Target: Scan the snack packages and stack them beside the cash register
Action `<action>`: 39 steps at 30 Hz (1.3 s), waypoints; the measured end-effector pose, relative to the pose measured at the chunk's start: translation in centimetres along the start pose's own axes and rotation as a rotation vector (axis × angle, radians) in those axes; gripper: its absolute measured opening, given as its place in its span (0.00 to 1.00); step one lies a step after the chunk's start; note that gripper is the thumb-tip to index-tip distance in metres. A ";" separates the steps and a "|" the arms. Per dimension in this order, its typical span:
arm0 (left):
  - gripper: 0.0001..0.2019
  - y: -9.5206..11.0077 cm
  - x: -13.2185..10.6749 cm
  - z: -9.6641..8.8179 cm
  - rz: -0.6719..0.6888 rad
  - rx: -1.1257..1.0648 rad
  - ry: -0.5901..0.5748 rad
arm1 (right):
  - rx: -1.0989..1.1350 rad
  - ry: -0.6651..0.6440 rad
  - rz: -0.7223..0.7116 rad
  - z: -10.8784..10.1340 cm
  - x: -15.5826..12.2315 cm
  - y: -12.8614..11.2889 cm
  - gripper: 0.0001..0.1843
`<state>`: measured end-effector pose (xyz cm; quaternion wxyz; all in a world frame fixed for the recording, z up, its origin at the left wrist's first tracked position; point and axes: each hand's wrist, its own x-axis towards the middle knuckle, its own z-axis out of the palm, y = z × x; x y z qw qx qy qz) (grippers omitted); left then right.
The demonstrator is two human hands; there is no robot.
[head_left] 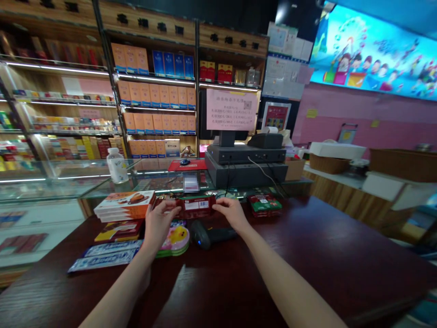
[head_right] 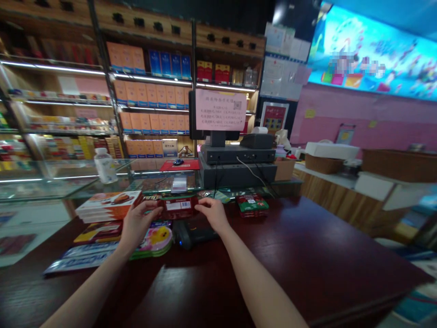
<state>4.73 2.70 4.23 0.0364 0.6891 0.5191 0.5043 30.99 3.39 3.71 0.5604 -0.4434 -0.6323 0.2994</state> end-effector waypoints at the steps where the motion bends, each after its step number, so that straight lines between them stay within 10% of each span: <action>1: 0.10 0.3 0.1 -0.1 -0.016 -0.024 -0.001 | -0.041 0.028 -0.036 -0.2 0.1 -0.2 0.11; 21: 0.10 4.0 0.3 0.9 0.622 0.217 -0.069 | -0.261 -0.073 -0.099 -7.0 -2.3 -2.7 0.15; 39: 0.08 8.6 1.6 8.3 0.964 0.275 -0.108 | -0.698 -0.024 -0.175 -15.5 -3.8 0.2 0.30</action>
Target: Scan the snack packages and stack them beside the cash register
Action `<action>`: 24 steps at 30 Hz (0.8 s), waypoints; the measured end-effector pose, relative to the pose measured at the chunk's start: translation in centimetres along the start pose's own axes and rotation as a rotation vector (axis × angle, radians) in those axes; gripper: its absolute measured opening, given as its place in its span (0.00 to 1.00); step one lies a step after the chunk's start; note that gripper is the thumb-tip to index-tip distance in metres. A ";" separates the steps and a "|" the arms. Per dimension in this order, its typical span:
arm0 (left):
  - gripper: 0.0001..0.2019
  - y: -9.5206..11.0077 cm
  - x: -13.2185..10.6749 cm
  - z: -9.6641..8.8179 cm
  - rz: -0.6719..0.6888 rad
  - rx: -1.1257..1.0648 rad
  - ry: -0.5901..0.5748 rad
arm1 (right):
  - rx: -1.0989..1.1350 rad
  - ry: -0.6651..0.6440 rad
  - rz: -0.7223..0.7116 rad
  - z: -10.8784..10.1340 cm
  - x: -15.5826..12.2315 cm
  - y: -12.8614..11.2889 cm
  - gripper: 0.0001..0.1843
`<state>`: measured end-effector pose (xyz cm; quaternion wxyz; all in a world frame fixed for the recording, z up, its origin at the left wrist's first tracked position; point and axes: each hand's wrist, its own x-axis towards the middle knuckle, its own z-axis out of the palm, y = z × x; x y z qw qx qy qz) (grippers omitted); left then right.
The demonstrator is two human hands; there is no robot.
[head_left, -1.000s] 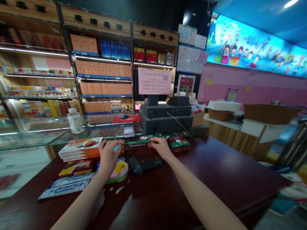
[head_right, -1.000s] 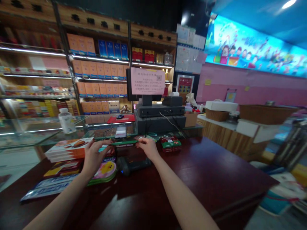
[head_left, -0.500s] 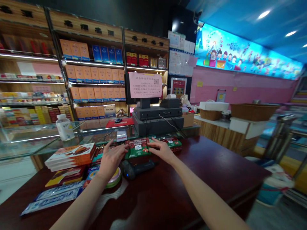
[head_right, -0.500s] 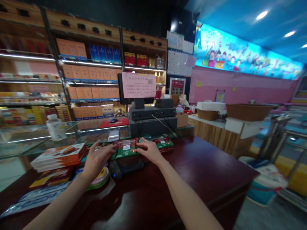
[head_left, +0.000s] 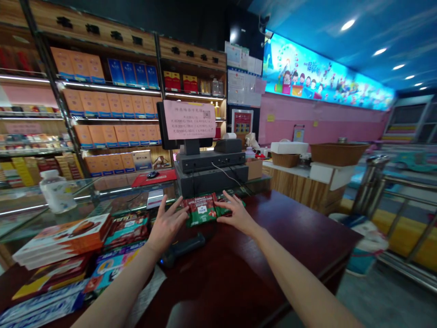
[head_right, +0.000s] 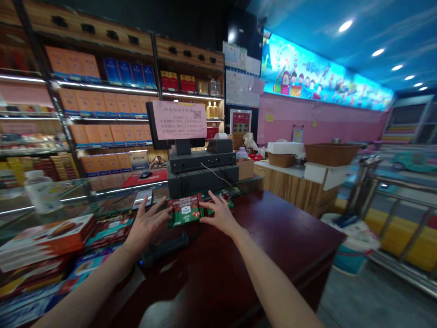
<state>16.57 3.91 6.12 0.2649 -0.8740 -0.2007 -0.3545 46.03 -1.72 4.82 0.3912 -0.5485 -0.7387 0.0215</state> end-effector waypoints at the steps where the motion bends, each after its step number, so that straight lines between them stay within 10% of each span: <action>1: 0.07 0.3 0.6 0.7 0.000 -0.012 -0.007 | -0.011 -0.002 0.007 -0.4 -0.2 0.6 0.31; 24: 0.09 5.1 8.9 14.5 -0.072 -0.157 -0.078 | -0.087 -0.119 0.246 -5.0 0.8 12.7 0.32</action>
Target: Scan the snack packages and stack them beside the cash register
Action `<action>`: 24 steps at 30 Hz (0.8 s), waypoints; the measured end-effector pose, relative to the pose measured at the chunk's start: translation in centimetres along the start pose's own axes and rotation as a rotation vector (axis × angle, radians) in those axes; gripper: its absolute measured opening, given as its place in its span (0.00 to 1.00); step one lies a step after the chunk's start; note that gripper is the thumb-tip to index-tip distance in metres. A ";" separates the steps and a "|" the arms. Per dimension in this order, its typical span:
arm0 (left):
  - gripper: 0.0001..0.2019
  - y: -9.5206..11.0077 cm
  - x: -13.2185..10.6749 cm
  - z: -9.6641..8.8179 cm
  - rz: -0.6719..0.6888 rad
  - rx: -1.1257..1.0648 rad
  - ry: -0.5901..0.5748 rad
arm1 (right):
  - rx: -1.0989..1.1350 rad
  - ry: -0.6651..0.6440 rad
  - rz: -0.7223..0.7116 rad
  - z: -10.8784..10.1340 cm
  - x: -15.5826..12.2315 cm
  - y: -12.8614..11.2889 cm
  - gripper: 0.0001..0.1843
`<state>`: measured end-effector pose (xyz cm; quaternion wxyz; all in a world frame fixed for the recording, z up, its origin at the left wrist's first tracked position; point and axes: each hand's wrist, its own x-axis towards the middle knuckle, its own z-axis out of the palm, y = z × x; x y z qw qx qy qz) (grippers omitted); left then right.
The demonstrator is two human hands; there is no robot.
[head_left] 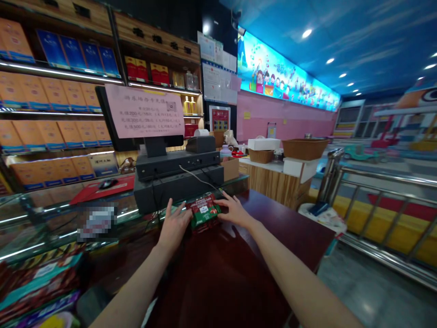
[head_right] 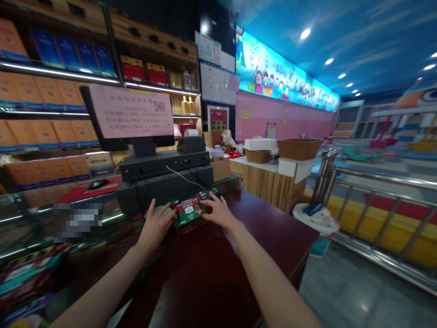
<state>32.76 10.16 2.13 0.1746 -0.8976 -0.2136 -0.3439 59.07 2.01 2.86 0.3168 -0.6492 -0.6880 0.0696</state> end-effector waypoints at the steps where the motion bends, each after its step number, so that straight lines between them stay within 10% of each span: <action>1: 0.09 -0.1 0.1 0.3 -0.003 -0.005 0.001 | 0.006 -0.010 0.005 0.0 0.2 0.2 0.32; 24: 0.11 -0.7 0.0 1.4 -0.004 0.016 -0.065 | 0.069 -0.104 0.039 0.5 1.7 1.4 0.29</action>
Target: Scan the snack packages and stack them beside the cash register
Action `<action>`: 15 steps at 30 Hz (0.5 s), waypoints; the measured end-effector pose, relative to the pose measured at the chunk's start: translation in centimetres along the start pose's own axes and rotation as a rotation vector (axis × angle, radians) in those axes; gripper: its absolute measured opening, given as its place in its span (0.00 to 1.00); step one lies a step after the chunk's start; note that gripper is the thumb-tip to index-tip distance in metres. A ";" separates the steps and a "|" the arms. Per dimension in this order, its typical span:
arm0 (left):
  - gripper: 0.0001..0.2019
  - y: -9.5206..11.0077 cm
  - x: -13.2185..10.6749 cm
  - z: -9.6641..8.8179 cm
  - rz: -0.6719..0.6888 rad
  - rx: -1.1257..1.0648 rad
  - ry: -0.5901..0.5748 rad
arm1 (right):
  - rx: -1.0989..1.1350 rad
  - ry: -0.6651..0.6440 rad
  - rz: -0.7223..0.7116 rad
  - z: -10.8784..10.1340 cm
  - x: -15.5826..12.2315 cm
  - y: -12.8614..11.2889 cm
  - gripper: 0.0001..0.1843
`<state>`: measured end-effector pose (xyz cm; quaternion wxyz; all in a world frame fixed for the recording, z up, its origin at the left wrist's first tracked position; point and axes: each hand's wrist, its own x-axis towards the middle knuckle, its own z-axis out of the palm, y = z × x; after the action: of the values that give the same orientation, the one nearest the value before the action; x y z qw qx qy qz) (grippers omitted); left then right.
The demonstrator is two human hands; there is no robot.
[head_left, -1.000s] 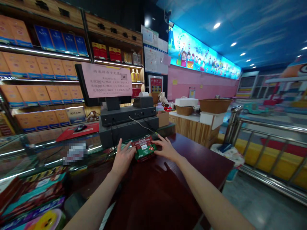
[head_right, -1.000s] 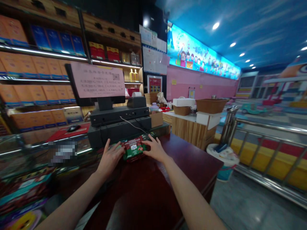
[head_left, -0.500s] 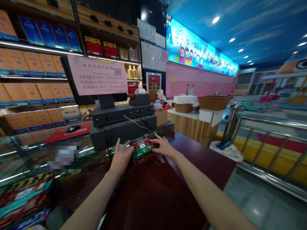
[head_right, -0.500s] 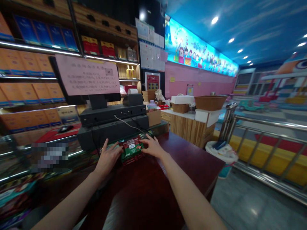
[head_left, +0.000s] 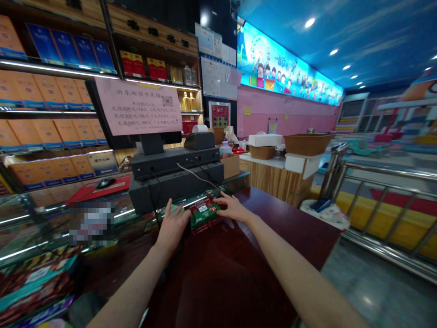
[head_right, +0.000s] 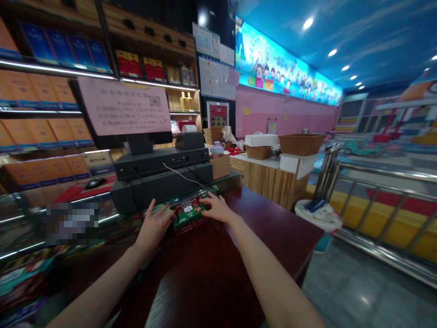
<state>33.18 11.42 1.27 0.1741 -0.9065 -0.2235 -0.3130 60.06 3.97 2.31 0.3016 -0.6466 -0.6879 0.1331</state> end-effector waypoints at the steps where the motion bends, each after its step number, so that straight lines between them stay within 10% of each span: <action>1: 0.11 0.0 0.0 0.0 0.001 0.000 -0.002 | 0.003 0.004 0.004 0.1 0.0 0.1 0.29; 15: 0.11 0.5 -0.3 -0.7 0.010 0.008 -0.028 | -0.004 -0.022 0.056 0.0 -0.9 -0.9 0.32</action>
<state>32.90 10.64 1.51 0.1762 -0.9112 -0.2227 -0.2984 59.33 2.94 2.59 0.2888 -0.6645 -0.6733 0.1472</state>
